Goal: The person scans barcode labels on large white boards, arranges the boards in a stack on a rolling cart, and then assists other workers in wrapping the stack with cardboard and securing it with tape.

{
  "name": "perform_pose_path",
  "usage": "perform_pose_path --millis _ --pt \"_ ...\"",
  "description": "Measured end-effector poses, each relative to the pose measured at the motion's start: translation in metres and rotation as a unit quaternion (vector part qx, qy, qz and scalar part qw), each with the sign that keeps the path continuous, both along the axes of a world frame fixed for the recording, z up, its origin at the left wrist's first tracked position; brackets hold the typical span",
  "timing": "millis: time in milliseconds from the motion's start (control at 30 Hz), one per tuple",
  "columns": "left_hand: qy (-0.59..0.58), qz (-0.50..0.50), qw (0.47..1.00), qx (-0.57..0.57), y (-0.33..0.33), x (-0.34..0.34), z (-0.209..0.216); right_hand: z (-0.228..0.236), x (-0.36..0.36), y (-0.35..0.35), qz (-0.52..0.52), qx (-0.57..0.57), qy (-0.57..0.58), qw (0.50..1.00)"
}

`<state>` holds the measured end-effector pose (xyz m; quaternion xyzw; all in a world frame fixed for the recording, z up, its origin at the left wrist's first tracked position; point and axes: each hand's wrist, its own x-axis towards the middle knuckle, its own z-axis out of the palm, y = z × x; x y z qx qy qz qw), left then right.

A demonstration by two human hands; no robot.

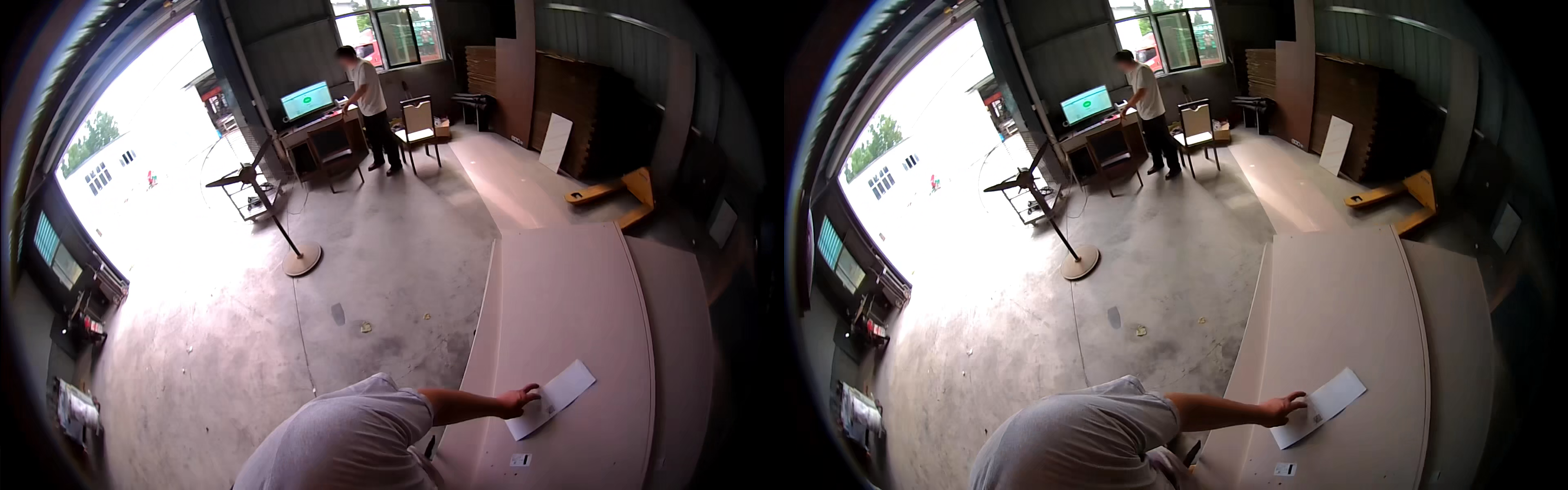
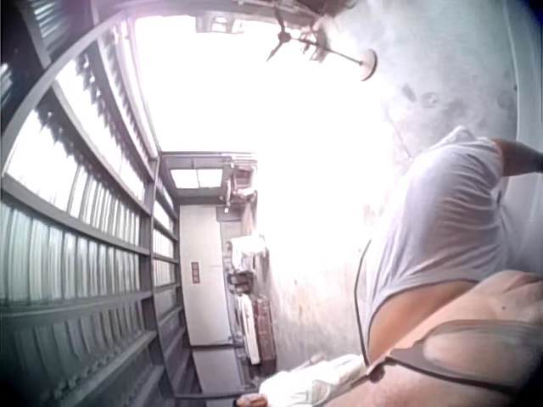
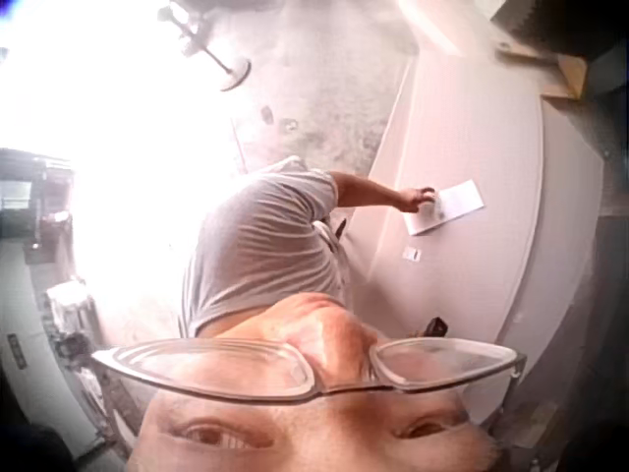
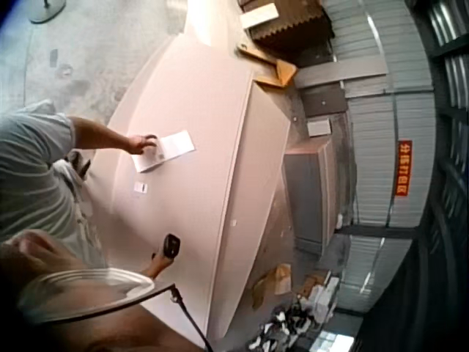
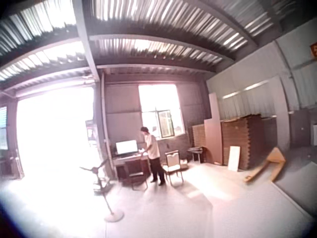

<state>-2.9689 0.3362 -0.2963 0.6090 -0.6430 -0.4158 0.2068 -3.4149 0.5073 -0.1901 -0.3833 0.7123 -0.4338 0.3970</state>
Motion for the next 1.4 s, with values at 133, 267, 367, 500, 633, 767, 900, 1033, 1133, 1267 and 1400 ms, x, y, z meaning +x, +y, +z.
perform_pose_path --millis 133,267,367,500,633,767,900,1033,1133,1267,1400 --pt "-0.183 -0.050 0.974 -0.125 0.031 0.026 0.010 -0.042 -0.039 -0.031 0.025 0.012 0.012 1.000" --pt "-0.191 -0.100 0.968 -0.129 0.029 0.030 0.008 0.044 -0.002 -0.056 -0.029 0.070 -0.007 0.997" --pt "-0.196 -0.092 0.970 -0.111 0.024 0.024 0.001 0.034 -0.012 -0.059 -0.017 0.083 0.015 0.996" --pt "-0.198 -0.089 0.970 -0.110 0.025 0.025 -0.003 0.029 -0.006 -0.064 -0.001 0.078 0.035 0.996" --pt "-0.203 -0.096 0.969 -0.102 0.025 0.028 -0.005 0.025 -0.002 -0.067 0.014 0.071 0.051 0.996" --pt "-0.209 -0.104 0.967 -0.099 0.025 0.029 -0.004 0.023 0.002 -0.070 0.024 0.064 0.063 0.996" --pt "-0.211 -0.106 0.966 -0.101 0.025 0.030 -0.003 0.020 0.007 -0.073 0.034 0.060 0.069 0.995" --pt "-0.212 -0.112 0.967 -0.090 0.023 0.029 -0.001 0.018 0.008 -0.075 0.035 0.054 0.074 0.995" --pt "-0.215 -0.113 0.966 -0.085 0.024 0.029 0.004 0.017 0.008 -0.075 0.036 0.052 0.076 0.995" --pt "-0.218 -0.115 0.966 -0.084 0.024 0.030 0.009 0.016 0.009 -0.076 0.038 0.050 0.078 0.995" --pt "-0.222 -0.117 0.965 -0.080 0.023 0.030 0.011 0.015 0.010 -0.077 0.040 0.049 0.081 0.995"
